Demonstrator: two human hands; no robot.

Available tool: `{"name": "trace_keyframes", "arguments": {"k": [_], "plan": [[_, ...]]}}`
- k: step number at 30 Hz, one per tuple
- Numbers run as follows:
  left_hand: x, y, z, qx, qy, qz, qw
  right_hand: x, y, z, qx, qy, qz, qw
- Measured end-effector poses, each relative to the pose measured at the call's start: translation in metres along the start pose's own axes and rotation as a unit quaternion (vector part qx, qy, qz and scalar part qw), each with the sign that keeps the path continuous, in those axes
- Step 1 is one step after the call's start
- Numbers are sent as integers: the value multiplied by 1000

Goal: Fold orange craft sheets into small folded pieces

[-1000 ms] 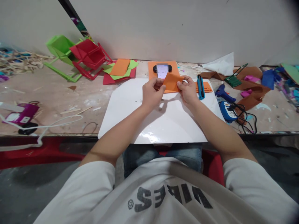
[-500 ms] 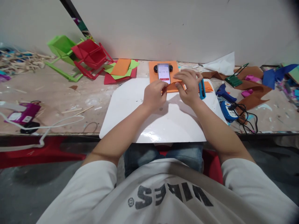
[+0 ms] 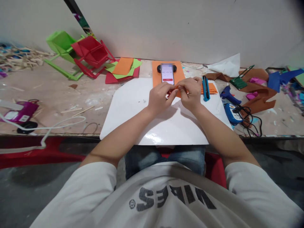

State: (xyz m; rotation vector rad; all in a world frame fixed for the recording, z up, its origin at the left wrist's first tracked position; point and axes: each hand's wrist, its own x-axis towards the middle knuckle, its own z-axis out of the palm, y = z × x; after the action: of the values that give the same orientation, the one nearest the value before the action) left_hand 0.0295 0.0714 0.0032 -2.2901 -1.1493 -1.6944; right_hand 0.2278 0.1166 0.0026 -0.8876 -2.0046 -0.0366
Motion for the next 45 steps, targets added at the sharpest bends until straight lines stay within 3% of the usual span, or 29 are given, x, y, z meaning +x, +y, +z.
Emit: {"name": "trace_keyframes", "arguments": {"k": [6, 11, 17, 21, 23, 26, 28, 30, 33, 36, 39, 45], "plan": [[1, 2, 1, 2, 19, -3, 1000, -1, -7, -1, 0, -15, -13, 1000], [6, 1, -2, -32, 70, 6, 997, 4, -7, -5, 11, -27, -11, 1000], [14, -10, -9, -87, 107, -40, 990, 14, 23, -18, 3, -25, 30, 999], [16, -16, -11, -105, 140, -119, 977, 20, 40, -19, 72, 36, 110, 991], [17, -15, -12, -107, 159, -161, 968, 22, 37, -15, 193, 63, 173, 964], [17, -12, -11, -121, 169, -201, 957, 24, 22, -4, 393, 32, 273, 877], [17, -10, -9, -136, 164, -226, 950, 23, 10, 1, 461, -2, 319, 828], [18, -10, -7, -159, 147, -258, 942, 23, 3, 2, 483, -5, 348, 804], [20, -12, -7, -202, 66, -327, 921, 24, 5, -5, 486, 24, 357, 798], [23, -11, -11, -231, -56, -386, 891, 28, 16, -16, 459, 32, 342, 819], [25, -6, -17, -243, -152, -406, 868, 31, 29, -22, 423, 29, 315, 849], [28, 2, -27, -255, -246, -406, 842, 31, 37, -22, 380, 16, 301, 874]]}}
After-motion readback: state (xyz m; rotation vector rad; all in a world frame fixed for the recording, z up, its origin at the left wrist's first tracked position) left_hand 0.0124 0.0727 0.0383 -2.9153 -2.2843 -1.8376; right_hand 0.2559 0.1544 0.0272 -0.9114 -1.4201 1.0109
